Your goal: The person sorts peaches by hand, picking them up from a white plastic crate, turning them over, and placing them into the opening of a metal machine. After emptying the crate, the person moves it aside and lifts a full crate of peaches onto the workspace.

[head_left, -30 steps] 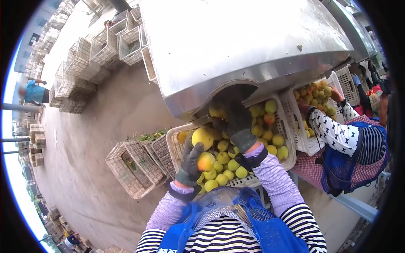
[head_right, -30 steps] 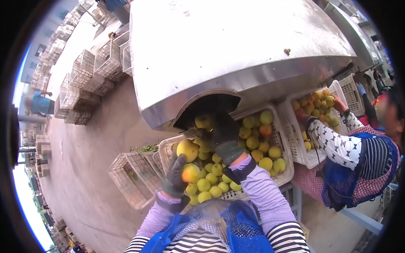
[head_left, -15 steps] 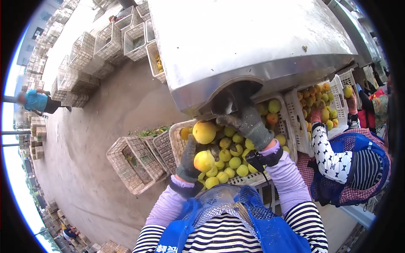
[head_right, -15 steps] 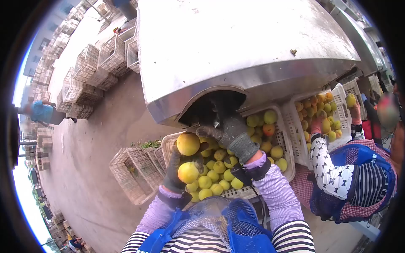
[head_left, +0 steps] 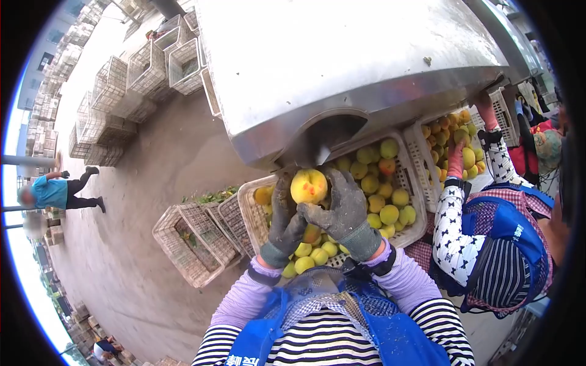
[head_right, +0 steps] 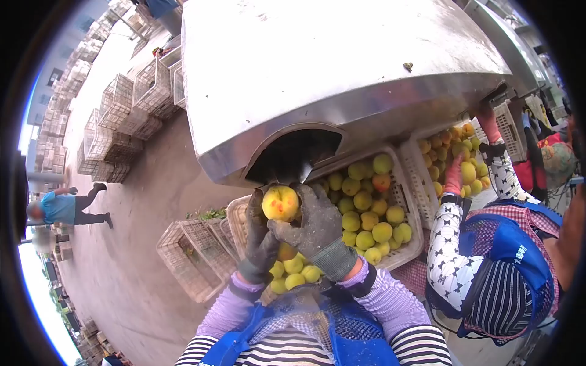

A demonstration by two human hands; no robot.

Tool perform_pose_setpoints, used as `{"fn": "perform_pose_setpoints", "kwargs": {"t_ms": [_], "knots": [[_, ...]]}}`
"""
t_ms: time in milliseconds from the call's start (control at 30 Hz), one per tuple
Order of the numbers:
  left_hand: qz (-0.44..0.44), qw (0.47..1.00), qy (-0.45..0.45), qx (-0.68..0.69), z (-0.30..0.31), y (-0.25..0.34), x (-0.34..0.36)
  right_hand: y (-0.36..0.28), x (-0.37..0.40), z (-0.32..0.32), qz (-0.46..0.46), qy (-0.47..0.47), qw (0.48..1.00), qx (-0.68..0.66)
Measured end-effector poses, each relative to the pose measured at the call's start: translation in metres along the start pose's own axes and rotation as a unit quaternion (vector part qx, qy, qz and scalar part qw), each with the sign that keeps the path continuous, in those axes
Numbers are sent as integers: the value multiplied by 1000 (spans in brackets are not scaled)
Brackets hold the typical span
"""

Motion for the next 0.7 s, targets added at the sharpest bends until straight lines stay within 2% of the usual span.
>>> {"fn": "perform_pose_setpoints", "kwargs": {"t_ms": [33, 100, 133, 233, 300, 333, 367, 400, 467, 533, 633, 700], "knots": [[-9, 999, 33, -34, 2, 4, -3, 7, -9, -2, 17, 18, 998, 51], [79, 994, 65, 35, 12, -1, 0, 31, -32, -12, 53, 52, 986, 150], [122, 987, 79, 70, 17, -5, 3, 40, -40, -19, 73, 62, 983, 157], [88, 995, 52, 6, 27, -13, 11, 48, -64, -39, 149, 66, 975, 152], [124, 988, 73, 54, 37, -25, 20, 57, -82, -51, 96, 18, 984, 146], [141, 983, 85, 79, 42, -31, 25, 57, -81, -52, 103, 14, 979, 177], [162, 966, 118, 164, 44, -39, 27, 57, -79, -53, 111, 10, 972, 207], [173, 951, 137, 215, 47, -43, 27, 53, -67, -48, 149, 23, 951, 271], [190, 913, 179, 315, 51, -50, 28, 38, -37, -46, 151, -34, 963, 219], [188, 884, 199, 380, 50, -52, 28, -12, -4, -39, 69, -174, 982, -22], [202, 912, 143, 326, 26, -15, 24, -11, 41, -60, 186, -144, 972, 1], [203, 948, 131, 209, 27, -20, 26, 13, 39, -59, 53, -157, 984, -63]]}}
Point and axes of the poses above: each hand's wrist, its own x-axis away from the middle knuckle, its own z-axis out of the back of the hand, y = z × x, the point moved 8 cm from there along -x, towards the middle knuckle, and after that the axes turned 3 degrees about -x, right-handed, at the moved point
